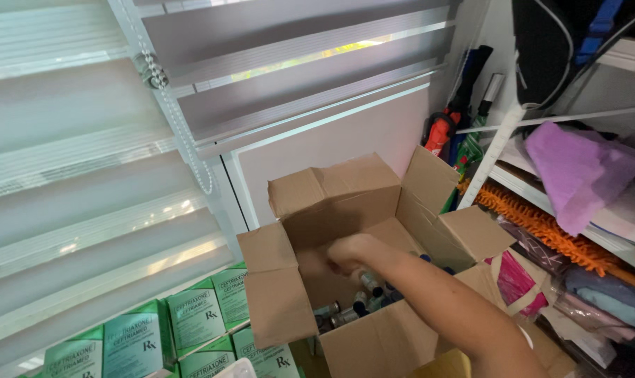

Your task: The person repeatedly opens green medicine boxes, removes blister packs and vials, places them into white plastic trays, and then puts the trays back into the boxes. The person stacks the finished boxes on the table and also places some into a larger cardboard box.

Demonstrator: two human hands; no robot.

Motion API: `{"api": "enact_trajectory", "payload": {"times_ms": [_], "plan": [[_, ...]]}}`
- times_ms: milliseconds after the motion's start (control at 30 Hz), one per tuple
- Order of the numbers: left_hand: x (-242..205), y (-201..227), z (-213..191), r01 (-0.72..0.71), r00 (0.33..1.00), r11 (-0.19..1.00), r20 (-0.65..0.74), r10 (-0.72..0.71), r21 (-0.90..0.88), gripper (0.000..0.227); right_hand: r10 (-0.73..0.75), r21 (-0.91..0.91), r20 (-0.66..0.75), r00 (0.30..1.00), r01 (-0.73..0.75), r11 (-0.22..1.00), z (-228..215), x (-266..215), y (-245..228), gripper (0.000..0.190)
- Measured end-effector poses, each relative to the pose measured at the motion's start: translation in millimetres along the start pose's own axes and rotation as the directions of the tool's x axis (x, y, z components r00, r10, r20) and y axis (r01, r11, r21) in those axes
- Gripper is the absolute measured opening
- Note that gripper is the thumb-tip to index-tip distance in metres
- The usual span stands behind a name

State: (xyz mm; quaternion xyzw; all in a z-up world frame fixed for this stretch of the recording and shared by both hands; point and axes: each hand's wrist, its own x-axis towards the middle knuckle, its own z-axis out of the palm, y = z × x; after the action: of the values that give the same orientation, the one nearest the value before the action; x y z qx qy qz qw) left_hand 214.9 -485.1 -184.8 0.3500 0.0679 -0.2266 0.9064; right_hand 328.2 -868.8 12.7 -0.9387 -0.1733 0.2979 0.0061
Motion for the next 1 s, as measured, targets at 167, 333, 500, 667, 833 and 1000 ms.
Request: {"api": "enact_trajectory", "payload": {"times_ms": [167,333,500,667,833,1000], "plan": [[10,-19,-1,0.011,1.000,1.000,0.006,-0.011,-0.011,0.077,0.102,-0.028,0.147,0.984,-0.099,0.995,27,-9,22,0.036],[11,-15,5,0.016,0.999,1.000,0.051,-0.016,0.006,0.077,0.000,0.067,0.071,0.997,-0.005,0.998,32,-4,22,0.037],[-10,11,2,-0.038,0.987,0.999,0.158,0.041,-0.027,0.076,-0.199,0.448,-0.236,0.951,0.288,0.846,-28,-46,-1,0.040],[-91,80,-12,-0.105,0.949,0.987,0.285,0.136,-0.122,0.076,-0.215,0.541,-0.480,0.851,0.479,0.691,-96,-142,-102,0.038],[-180,127,12,-0.122,0.976,0.958,0.141,0.163,-0.261,0.071,-0.449,0.349,-0.546,0.708,0.679,0.646,-129,-210,-245,0.040],[-270,156,55,-0.231,0.973,0.916,-0.072,0.220,-0.328,0.061,-0.513,0.172,-0.358,0.780,0.595,0.785,-126,-218,-382,0.040]]}}
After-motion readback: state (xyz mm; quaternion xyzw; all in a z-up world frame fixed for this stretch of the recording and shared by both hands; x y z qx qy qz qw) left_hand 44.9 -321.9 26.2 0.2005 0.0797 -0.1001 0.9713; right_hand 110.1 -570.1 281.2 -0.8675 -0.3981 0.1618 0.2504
